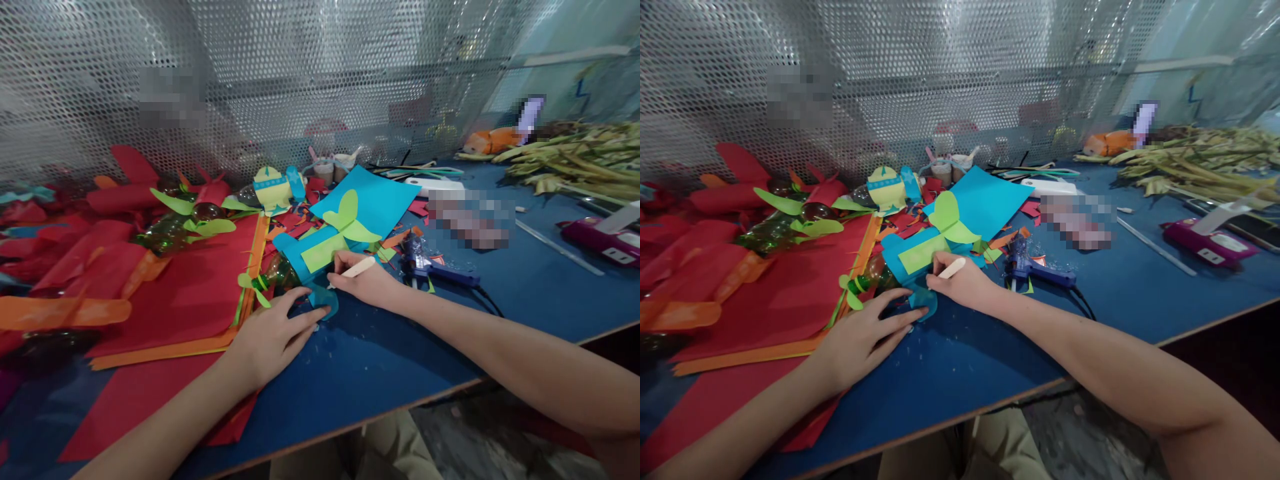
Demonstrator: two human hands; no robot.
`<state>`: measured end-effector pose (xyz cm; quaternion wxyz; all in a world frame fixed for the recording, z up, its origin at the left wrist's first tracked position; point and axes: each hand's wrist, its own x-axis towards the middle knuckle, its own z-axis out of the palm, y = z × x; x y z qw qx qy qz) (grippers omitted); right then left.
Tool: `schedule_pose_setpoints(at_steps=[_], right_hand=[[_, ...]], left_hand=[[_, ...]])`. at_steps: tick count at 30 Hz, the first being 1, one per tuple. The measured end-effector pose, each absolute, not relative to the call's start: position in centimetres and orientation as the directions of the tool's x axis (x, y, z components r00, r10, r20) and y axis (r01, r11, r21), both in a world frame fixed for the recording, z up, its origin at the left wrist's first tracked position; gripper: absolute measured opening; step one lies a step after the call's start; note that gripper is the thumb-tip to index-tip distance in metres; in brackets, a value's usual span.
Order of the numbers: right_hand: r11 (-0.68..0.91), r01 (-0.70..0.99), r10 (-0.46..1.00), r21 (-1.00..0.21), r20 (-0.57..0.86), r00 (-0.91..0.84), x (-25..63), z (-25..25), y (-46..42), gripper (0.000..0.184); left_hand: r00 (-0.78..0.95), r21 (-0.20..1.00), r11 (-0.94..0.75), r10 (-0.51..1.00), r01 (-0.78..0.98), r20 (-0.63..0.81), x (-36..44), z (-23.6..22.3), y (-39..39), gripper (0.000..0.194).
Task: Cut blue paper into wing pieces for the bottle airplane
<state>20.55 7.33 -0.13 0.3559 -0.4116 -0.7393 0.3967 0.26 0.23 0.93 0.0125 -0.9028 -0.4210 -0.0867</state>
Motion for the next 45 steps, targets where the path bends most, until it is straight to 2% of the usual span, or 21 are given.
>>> schedule_pose_setpoints(at_steps=[11, 18, 45], right_hand=[[0.361, 0.250, 0.868, -0.899, 0.226, -0.441, 20.64, -0.51, 7.39, 0.022], [0.328, 0.268, 0.870, -0.906, 0.180, -0.458, 20.58, -0.60, 7.38, 0.022], [0.365, 0.275, 0.845, -0.889, 0.193, -0.498, 20.62, -0.59, 7.22, 0.024]], left_hand=[[0.636, 0.037, -0.649, 0.754, 0.760, 0.165, 0.21, 0.74, 0.35, 0.037], [0.631, 0.050, -0.647, 0.755, 0.761, 0.178, 0.12, 0.66, 0.30, 0.037], [0.661, 0.048, -0.680, 0.724, 0.731, 0.197, 0.05, 0.57, 0.39, 0.038]])
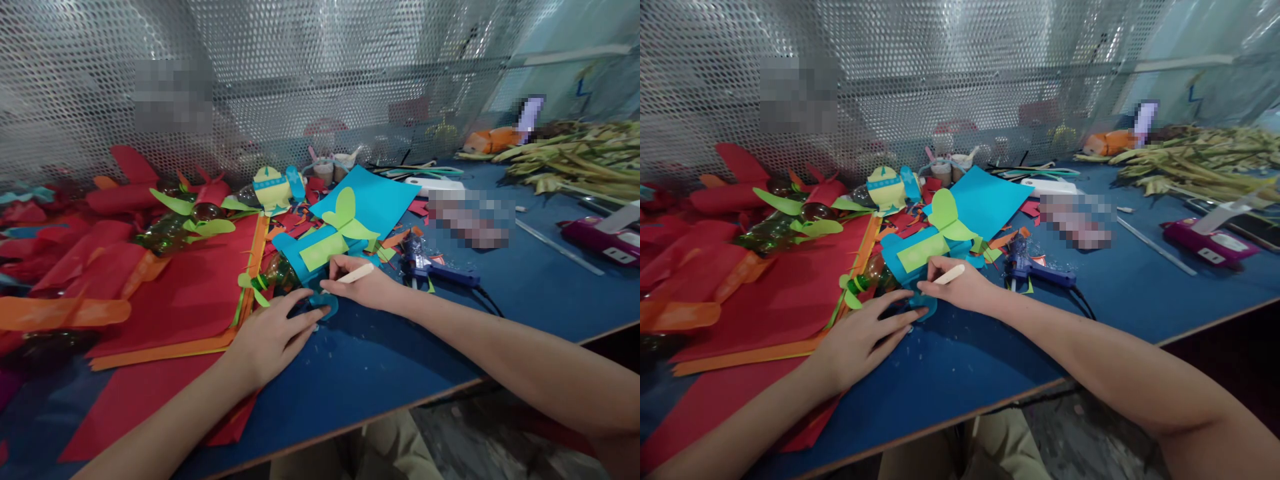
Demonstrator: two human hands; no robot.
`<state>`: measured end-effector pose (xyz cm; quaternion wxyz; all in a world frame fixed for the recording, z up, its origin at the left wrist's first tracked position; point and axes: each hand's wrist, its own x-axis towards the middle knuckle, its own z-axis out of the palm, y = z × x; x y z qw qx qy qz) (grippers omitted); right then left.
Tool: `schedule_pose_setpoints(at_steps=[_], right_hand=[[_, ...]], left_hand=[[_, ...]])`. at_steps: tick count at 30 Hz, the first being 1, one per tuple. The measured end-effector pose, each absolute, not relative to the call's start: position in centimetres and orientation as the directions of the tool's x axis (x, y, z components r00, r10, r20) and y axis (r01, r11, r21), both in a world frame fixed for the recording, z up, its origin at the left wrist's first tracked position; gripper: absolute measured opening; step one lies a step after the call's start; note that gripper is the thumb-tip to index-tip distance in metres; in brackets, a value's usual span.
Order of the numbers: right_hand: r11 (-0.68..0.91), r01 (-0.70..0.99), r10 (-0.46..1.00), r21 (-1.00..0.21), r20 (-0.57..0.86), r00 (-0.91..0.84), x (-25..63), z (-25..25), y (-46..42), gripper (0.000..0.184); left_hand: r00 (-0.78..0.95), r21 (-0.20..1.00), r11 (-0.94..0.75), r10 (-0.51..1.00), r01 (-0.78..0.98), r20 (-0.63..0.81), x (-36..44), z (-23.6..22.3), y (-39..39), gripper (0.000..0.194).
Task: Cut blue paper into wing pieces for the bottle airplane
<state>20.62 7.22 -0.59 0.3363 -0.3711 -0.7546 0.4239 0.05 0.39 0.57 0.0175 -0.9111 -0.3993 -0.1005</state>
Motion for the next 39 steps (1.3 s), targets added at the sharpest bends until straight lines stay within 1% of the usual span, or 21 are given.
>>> schedule_pose_setpoints(at_steps=[5, 10, 19, 29, 39], right_hand=[[0.352, 0.265, 0.842, -0.898, 0.180, -0.509, 20.65, -0.46, 7.20, 0.024], [0.364, 0.266, 0.838, -0.892, 0.189, -0.513, 20.63, -0.53, 7.21, 0.024], [0.384, 0.286, 0.851, -0.878, 0.217, -0.478, 20.57, -0.55, 7.24, 0.022], [0.373, 0.281, 0.830, -0.884, 0.183, -0.527, 20.70, -0.76, 7.12, 0.023], [0.375, 0.281, 0.838, -0.884, 0.193, -0.510, 20.65, -0.77, 7.17, 0.023]], left_hand=[[0.659, 0.031, -0.675, 0.728, 0.737, 0.187, 0.09, 0.57, 0.39, 0.038], [0.655, 0.042, -0.670, 0.734, 0.741, 0.179, 0.14, 0.57, 0.44, 0.038], [0.655, 0.041, -0.672, 0.731, 0.739, 0.190, 0.06, 0.49, 0.43, 0.037], [0.651, 0.055, -0.671, 0.734, 0.740, 0.195, 0.14, 0.55, 0.50, 0.036], [0.654, 0.034, -0.671, 0.731, 0.740, 0.192, 0.14, 0.55, 0.44, 0.036]])
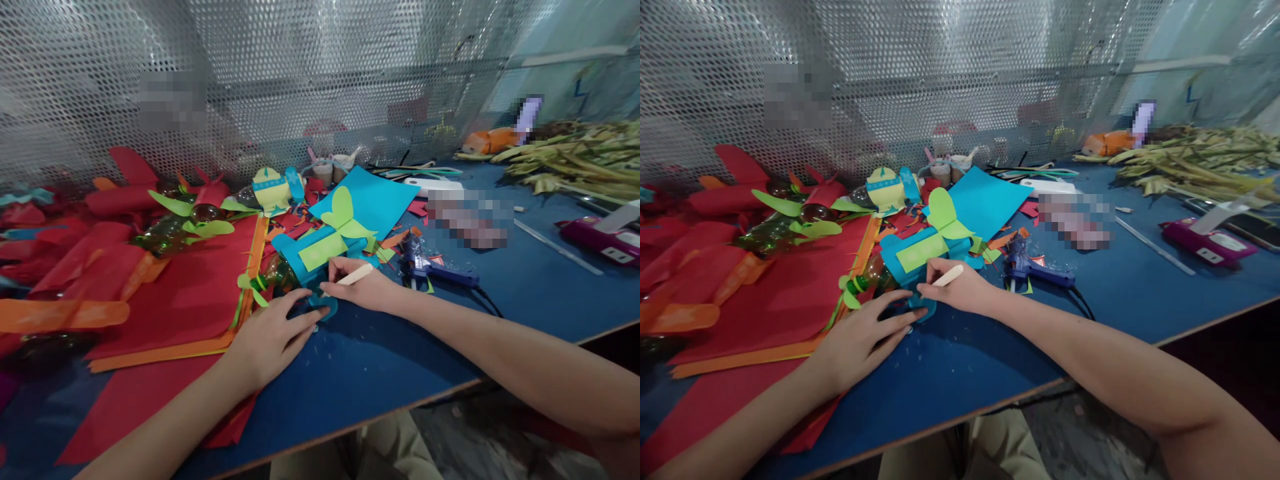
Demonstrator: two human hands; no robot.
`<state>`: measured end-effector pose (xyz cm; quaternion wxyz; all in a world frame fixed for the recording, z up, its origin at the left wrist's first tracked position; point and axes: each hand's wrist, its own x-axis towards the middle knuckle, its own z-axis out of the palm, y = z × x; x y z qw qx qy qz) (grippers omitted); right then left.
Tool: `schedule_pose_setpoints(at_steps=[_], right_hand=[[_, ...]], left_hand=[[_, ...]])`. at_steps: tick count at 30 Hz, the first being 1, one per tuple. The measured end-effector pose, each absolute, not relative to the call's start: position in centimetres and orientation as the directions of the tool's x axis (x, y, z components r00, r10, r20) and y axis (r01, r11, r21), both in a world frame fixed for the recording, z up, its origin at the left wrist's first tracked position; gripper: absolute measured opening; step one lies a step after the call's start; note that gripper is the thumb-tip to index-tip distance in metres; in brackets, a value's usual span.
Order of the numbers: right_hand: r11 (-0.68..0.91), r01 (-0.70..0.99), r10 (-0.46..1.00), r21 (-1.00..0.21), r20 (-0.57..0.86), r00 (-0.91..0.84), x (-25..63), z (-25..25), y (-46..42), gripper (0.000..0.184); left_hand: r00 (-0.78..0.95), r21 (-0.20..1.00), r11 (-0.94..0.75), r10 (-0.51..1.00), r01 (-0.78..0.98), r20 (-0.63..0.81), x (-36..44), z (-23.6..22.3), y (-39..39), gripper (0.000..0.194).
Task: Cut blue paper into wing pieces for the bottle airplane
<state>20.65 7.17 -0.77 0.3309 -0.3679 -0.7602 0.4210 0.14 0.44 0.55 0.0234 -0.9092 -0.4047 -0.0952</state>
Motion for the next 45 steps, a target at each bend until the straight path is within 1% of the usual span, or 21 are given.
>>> schedule_pose_setpoints(at_steps=[6, 14, 21, 24, 32, 45], right_hand=[[0.340, 0.273, 0.851, -0.900, 0.171, -0.497, 20.63, -0.59, 7.07, 0.022], [0.341, 0.301, 0.863, -0.890, 0.170, -0.476, 20.54, -0.44, 7.17, 0.022], [0.359, 0.283, 0.869, -0.889, 0.208, -0.449, 20.59, -0.50, 7.27, 0.022], [0.370, 0.305, 0.860, -0.877, 0.200, -0.470, 20.68, -0.45, 7.25, 0.021], [0.376, 0.294, 0.861, -0.879, 0.213, -0.462, 20.67, -0.54, 7.26, 0.023], [0.378, 0.303, 0.865, -0.875, 0.218, -0.451, 20.63, -0.42, 7.37, 0.022]], left_hand=[[0.656, 0.034, -0.673, 0.730, 0.739, 0.192, 0.04, 0.61, 0.41, 0.036], [0.656, 0.031, -0.675, 0.726, 0.737, 0.207, 0.07, 0.63, 0.45, 0.036], [0.652, 0.054, -0.671, 0.734, 0.740, 0.191, 0.02, 0.64, 0.45, 0.036], [0.651, 0.049, -0.668, 0.736, 0.742, 0.185, 0.02, 0.65, 0.46, 0.036], [0.649, 0.075, -0.674, 0.731, 0.735, 0.209, 0.10, 0.54, 0.46, 0.036], [0.651, 0.048, -0.669, 0.735, 0.741, 0.191, 0.19, 0.70, 0.42, 0.037]])
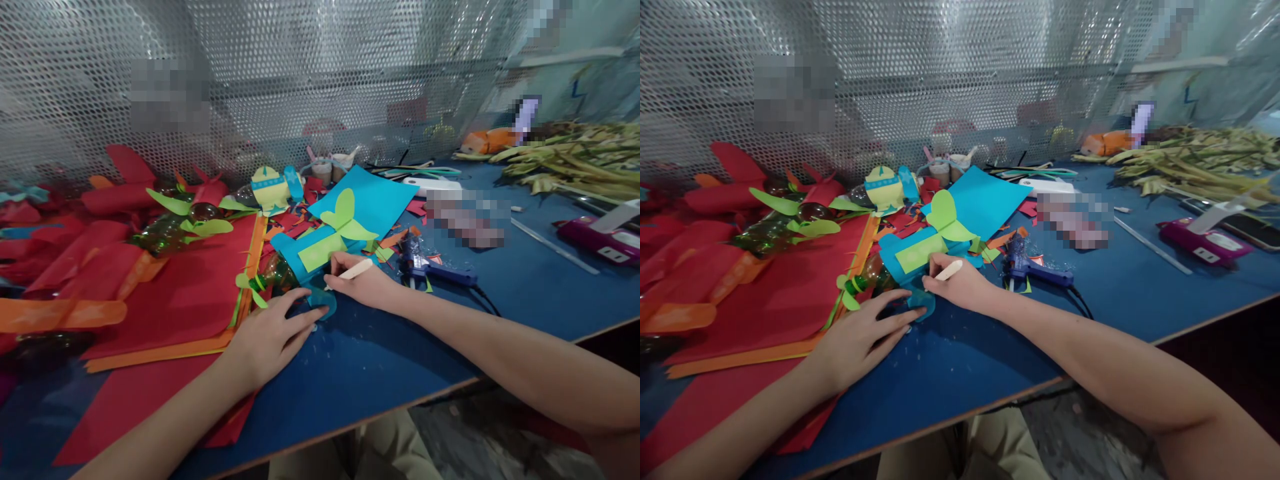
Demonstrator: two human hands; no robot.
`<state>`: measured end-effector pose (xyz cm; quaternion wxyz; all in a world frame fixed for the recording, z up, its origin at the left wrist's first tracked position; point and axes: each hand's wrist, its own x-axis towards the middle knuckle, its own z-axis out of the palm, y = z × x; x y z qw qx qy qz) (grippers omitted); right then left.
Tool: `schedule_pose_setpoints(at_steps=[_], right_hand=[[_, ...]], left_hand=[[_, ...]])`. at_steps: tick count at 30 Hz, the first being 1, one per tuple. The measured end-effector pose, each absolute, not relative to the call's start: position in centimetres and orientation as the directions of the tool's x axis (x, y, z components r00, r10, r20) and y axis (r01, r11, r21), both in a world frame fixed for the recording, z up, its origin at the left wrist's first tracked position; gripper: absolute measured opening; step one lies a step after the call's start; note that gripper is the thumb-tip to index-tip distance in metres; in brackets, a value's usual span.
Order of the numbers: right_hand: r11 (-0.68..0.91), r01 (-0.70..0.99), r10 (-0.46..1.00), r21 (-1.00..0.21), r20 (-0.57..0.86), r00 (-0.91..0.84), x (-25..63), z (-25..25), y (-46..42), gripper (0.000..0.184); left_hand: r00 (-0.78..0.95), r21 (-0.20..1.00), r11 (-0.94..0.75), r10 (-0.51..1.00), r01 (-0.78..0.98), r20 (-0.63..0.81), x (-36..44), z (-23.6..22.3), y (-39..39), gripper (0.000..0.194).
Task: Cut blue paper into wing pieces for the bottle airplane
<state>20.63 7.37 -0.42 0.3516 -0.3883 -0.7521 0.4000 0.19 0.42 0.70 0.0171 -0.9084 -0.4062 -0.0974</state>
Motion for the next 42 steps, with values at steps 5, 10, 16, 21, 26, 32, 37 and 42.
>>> schedule_pose_setpoints(at_steps=[5, 10, 16, 21, 26, 32, 37, 42], right_hand=[[0.373, 0.300, 0.871, -0.878, 0.219, -0.440, 20.6, -0.4, 7.4, 0.022], [0.359, 0.260, 0.882, -0.897, 0.234, -0.410, 20.5, -0.1, 7.3, 0.021], [0.225, -0.083, 0.931, -0.971, 0.239, -0.274, 20.9, 0.8, 6.7, 0.027], [0.279, -0.093, 0.936, -0.956, 0.292, -0.194, 21.2, 0.7, 6.5, 0.024], [0.410, 0.011, 0.867, -0.912, 0.386, -0.314, 21.2, 1.0, 6.0, 0.022], [0.401, -0.112, 0.874, -0.909, 0.416, -0.250, 21.4, 1.7, 5.4, 0.017], [0.393, -0.160, 0.894, -0.905, 0.417, -0.163, 21.5, 2.6, 5.1, 0.026], [0.365, -0.211, 0.840, -0.907, 0.419, -0.346, 21.2, 2.5, 4.5, 0.030]], left_hand=[[0.648, 0.053, -0.665, 0.741, 0.745, 0.177, 0.2, 0.7, 0.4, 0.037], [0.645, 0.063, -0.661, 0.745, 0.747, 0.173, 0.2, 0.7, 0.3, 0.036], [0.586, 0.168, -0.629, 0.772, 0.759, 0.244, -0.1, 0.2, 0.4, 0.037], [0.587, 0.119, -0.688, 0.685, 0.716, 0.432, -0.2, 0.9, -0.2, 0.028], [0.480, 0.014, -0.613, 0.633, 0.790, 0.607, -0.2, 3.8, -0.1, 0.017], [0.377, 0.243, -0.502, 0.826, 0.830, 0.419, -0.2, 6.5, 3.5, 0.030], [0.397, 0.577, -0.438, 0.895, 0.689, 0.205, 1.3, 5.9, 3.1, 0.042], [0.423, 0.670, -0.409, 0.893, 0.620, 0.153, 3.1, 4.6, 1.9, 0.041]])
